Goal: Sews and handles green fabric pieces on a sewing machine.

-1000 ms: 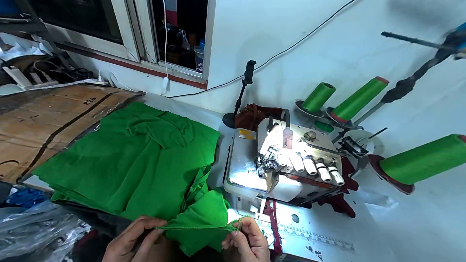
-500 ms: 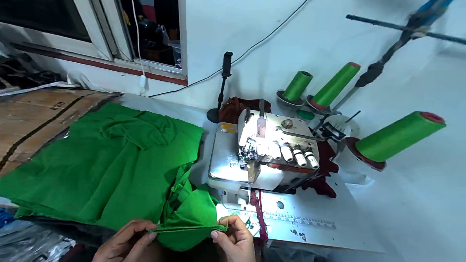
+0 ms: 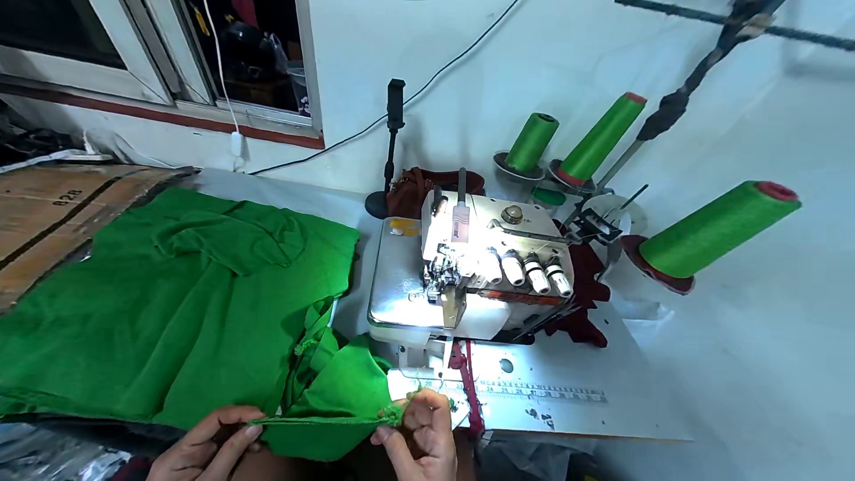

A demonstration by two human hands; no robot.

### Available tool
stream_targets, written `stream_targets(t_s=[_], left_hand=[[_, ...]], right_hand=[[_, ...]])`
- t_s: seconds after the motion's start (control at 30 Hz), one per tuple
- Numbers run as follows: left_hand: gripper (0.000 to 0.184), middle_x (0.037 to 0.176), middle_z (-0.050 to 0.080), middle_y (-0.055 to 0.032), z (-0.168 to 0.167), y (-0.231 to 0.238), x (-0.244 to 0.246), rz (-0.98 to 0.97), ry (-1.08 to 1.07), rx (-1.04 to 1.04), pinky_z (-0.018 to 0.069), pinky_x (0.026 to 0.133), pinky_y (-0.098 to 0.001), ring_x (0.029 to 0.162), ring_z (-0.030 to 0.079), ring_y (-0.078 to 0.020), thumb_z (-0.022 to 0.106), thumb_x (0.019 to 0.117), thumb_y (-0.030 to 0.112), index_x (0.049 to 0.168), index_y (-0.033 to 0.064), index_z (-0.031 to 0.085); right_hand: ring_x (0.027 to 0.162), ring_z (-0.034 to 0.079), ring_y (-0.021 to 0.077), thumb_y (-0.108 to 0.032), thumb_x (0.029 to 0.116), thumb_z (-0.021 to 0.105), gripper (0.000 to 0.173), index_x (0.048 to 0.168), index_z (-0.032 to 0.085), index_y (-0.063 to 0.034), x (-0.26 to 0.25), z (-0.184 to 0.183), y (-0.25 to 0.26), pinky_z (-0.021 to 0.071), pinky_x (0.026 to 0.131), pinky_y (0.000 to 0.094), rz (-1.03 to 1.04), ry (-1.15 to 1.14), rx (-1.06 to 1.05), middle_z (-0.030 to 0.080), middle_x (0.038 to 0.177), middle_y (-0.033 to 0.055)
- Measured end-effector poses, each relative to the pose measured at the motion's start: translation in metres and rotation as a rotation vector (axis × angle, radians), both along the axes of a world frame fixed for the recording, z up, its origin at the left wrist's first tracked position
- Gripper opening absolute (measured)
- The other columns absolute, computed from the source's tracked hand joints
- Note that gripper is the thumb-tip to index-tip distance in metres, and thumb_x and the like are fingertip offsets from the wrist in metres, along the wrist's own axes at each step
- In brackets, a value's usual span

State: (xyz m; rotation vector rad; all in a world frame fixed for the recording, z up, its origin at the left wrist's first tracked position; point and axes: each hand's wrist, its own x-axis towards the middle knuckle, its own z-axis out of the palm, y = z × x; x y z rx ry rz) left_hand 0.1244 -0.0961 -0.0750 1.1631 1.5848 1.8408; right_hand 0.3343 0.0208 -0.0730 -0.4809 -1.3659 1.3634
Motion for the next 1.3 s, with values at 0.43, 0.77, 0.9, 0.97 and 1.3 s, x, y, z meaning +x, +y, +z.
stream_targets(t_s=[0.43,0.77,0.9,0.97,1.3], left_hand=[[0.027,0.096,0.071,0.0150,-0.006,-0.001,-0.002,-0.011,-0.013,-0.001,0.0582,0.071,-0.0194,0.078,0.067,-0.0001,0.060,0.0946,0.000,0.106,0.0217,0.072],[0.024,0.098,0.072,0.0131,-0.011,-0.001,-0.003,-0.016,0.027,0.018,0.0586,0.071,-0.0191,0.080,0.068,-0.0011,0.062,0.0959,0.005,0.107,0.0234,0.073],[0.024,0.099,0.072,0.0132,-0.011,0.000,-0.002,-0.015,0.026,0.021,0.0583,0.071,-0.0186,0.081,0.067,-0.0008,0.062,0.0956,0.005,0.106,0.0230,0.073],[0.023,0.099,0.072,0.0130,-0.011,0.000,-0.002,-0.018,0.032,0.020,0.0584,0.071,-0.0185,0.081,0.067,-0.0007,0.063,0.0955,0.005,0.106,0.0229,0.073],[0.023,0.100,0.072,0.0149,-0.010,0.001,-0.002,-0.034,0.044,0.020,0.0581,0.072,-0.0175,0.082,0.067,0.0007,0.063,0.0964,0.007,0.108,0.0250,0.073]], right_hand=[[0.087,0.067,0.0018,0.010,0.0824,0.066,0.030,0.113,0.064,0.0075,-0.003,-0.006,-0.007,0.0596,0.080,0.0205,-0.084,-0.092,0.009,0.066,0.102,0.0058],[0.087,0.057,0.0038,0.000,0.0836,0.063,0.007,0.090,0.064,-0.0008,0.002,-0.022,-0.002,0.0475,0.079,0.0116,-0.112,-0.284,0.322,0.057,0.089,0.0071],[0.098,0.052,0.0005,-0.008,0.0857,0.068,0.013,0.087,0.056,-0.0075,0.006,-0.026,0.002,0.0444,0.086,0.0090,-0.139,-0.292,0.351,0.051,0.102,0.0049],[0.107,0.053,-0.0003,-0.012,0.0908,0.068,0.014,0.089,0.055,-0.0093,0.009,-0.026,0.001,0.0452,0.094,0.0106,-0.132,-0.260,0.368,0.052,0.111,0.0041],[0.096,0.063,0.0026,-0.005,0.0890,0.072,0.016,0.092,0.056,-0.0054,0.007,-0.030,-0.010,0.0532,0.084,0.0130,-0.202,-0.170,0.384,0.064,0.102,0.0047]])
